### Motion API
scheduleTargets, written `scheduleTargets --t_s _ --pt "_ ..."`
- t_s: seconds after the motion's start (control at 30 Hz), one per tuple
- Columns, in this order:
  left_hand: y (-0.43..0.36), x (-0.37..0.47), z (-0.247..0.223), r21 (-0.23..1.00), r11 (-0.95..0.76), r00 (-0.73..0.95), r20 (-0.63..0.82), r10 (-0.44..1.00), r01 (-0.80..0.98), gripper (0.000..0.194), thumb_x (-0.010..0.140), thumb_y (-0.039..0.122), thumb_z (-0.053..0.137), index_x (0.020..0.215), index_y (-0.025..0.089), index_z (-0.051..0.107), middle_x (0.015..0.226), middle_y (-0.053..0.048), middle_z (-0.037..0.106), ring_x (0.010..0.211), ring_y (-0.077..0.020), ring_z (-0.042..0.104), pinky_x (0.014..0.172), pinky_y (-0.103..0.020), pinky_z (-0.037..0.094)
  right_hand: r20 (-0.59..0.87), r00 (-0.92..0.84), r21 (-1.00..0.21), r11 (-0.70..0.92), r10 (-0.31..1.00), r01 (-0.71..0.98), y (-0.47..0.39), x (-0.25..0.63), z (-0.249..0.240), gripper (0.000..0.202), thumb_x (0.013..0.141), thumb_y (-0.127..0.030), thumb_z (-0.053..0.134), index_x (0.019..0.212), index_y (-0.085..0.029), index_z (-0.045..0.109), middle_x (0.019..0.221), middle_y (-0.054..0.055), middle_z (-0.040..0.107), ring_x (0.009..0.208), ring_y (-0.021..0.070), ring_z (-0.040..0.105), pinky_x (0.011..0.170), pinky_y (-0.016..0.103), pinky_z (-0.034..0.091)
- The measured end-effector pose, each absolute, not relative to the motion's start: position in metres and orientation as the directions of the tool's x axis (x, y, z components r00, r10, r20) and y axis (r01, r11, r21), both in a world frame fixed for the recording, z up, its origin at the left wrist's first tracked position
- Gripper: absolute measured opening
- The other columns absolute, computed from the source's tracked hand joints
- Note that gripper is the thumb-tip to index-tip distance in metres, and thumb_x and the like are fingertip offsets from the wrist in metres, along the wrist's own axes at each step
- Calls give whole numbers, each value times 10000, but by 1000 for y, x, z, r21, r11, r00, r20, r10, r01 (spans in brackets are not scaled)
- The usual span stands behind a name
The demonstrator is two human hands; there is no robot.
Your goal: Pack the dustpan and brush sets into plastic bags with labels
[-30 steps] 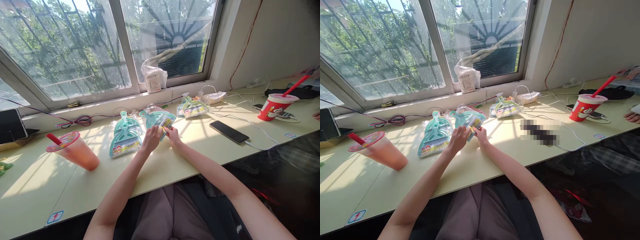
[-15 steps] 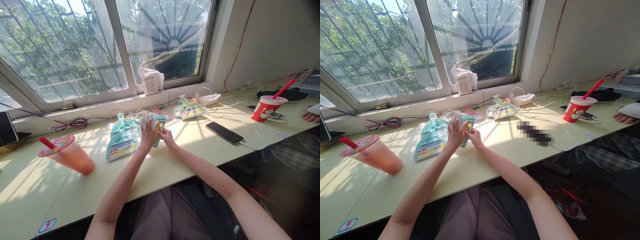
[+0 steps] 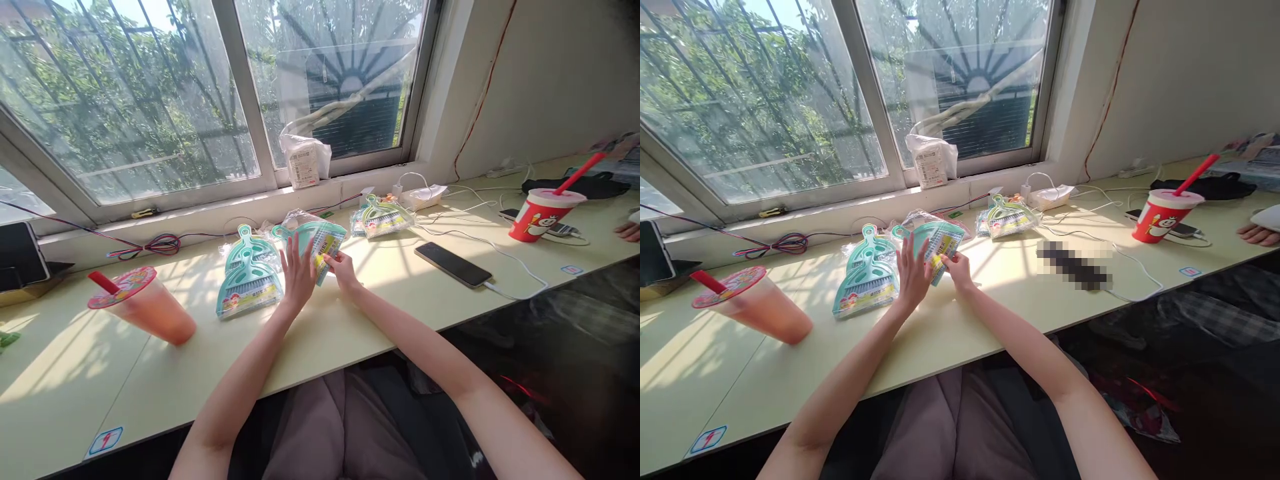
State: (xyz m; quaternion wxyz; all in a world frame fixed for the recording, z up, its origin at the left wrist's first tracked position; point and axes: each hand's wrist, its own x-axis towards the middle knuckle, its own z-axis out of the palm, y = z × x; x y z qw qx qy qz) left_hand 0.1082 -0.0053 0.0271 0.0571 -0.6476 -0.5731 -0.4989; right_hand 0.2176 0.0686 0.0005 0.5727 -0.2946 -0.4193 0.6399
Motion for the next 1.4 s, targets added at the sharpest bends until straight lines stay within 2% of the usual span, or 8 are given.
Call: scheduleTargets --t_s 0.13,0.2,0.3,0.4,0.7,0.97,1.2,1.4 --pt "-5 111 17 803 -306 -564 583 585 512 972 795 391 757 1563 246 180 1691 -151 36 1566 -307 55 1251 -510 161 95 -94 -849 31 991 -528 73 222 1 314 628 -346 836 826 -178 660 831 40 732 808 199 699 769 342 595" --pt "1 112 16 944 -292 -619 324 715 156 1106 715 417 831 1561 259 137 1664 -180 162 1531 -339 220 1204 -506 298 85 -67 -841 36 994 -539 76 223 1 328 630 -353 835 840 -180 652 845 40 732 829 204 703 774 345 592" --pt "11 110 15 948 -199 -329 111 938 -247 933 676 412 859 1449 232 368 1425 -165 553 1308 -329 561 1064 -483 475 72 -73 -833 19 995 -553 79 224 -1 349 618 -356 840 847 -178 646 860 44 736 833 207 707 783 344 592" --pt "19 108 14 907 -167 -235 78 969 -388 581 738 472 793 1193 191 566 1187 -113 690 1105 -262 679 971 -424 539 83 -81 -828 23 993 -560 81 224 -2 375 599 -365 848 854 -177 646 875 51 742 836 211 707 784 341 594" --pt "12 115 11 943 -183 -279 103 955 -277 636 728 397 824 1240 201 502 1088 -97 698 948 -229 702 813 -389 586 86 -52 -823 41 995 -567 83 226 -4 380 598 -360 860 842 -175 636 815 38 732 810 211 705 747 336 589" --pt "12 119 5 963 -194 -435 97 895 -185 412 846 292 685 1204 171 521 1054 -111 695 906 -213 711 753 -333 587 82 -46 -815 40 996 -577 81 223 -6 339 611 -320 854 833 -171 645 815 33 729 804 200 698 749 336 590" --pt "7 134 2 977 8 -347 -83 934 -212 333 919 374 611 1133 135 523 851 -112 738 608 -193 711 648 -343 587 80 -22 -839 56 997 -541 77 224 -7 337 624 -343 845 830 -174 638 791 19 709 737 178 686 700 309 582" --pt "7 137 5 975 -128 -415 42 909 -183 329 952 391 565 1149 132 512 957 -127 734 601 -175 712 622 -313 589 43 -16 -802 25 999 -597 74 220 -1 250 686 -339 770 830 -181 641 798 15 702 739 164 677 695 290 577"
